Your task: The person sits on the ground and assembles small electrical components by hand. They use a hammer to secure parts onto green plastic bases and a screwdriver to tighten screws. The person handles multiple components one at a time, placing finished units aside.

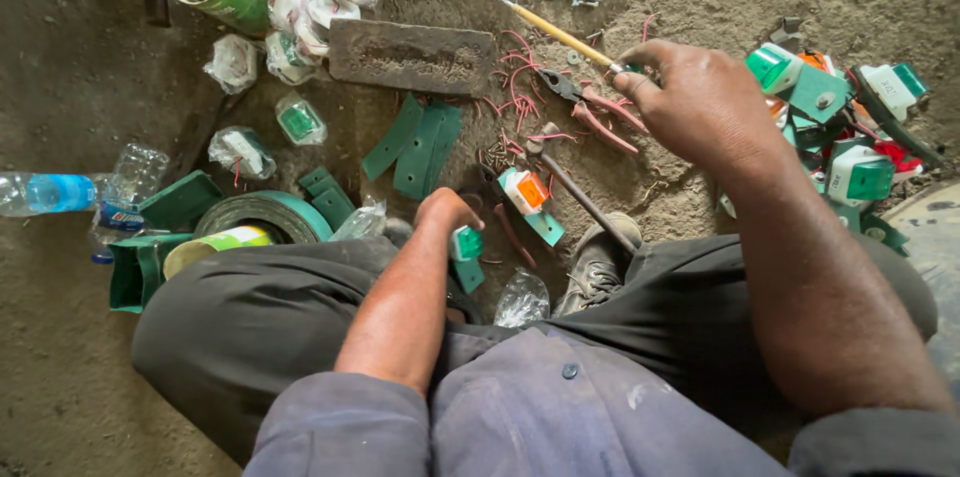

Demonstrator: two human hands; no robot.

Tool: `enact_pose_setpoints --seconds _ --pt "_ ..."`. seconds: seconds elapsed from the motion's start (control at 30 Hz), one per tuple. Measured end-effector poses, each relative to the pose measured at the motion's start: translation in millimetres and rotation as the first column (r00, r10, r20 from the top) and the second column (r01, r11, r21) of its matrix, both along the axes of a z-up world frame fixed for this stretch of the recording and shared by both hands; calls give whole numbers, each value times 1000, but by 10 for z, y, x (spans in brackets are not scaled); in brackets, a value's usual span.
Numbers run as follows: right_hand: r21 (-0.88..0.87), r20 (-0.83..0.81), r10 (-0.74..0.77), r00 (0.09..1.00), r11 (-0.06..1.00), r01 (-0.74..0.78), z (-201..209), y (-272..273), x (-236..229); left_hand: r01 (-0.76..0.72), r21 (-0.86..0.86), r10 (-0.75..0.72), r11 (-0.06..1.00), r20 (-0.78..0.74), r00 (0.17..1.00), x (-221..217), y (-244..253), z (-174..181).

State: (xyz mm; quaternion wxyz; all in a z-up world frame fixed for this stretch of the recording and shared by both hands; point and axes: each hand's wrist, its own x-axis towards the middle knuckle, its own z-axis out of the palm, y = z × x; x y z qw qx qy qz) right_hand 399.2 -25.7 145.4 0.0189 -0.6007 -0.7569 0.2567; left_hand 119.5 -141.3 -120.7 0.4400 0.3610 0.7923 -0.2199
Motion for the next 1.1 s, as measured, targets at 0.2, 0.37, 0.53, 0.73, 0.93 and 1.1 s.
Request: enact_pose_setpoints --seconds 0.2,0.37,0.53,0.73,0.93,1.1 --pt "-3 42 -9 999 1000 9 -52 18 36 -112 392 152 913 -72 986 468 193 -104" --pt "-9 13 -19 1000 1000 19 -47 38 -24 -464 468 455 752 142 879 937 95 -637" --pt "2 11 -27 1000 1000 27 -67 -13 27 -511 412 534 754 69 843 1242 -45 -1032" --pt "-41 -37 -60 998 997 58 5 -42 28 -551 452 565 701 118 817 1150 123 -771" --pt "2 -65 -61 996 998 62 -30 -32 64 -752 359 450 553 631 632 821 345 -221" --pt "86 -158 -60 986 994 74 -12 -39 35 -802 281 195 527 879 436 418 995 509"
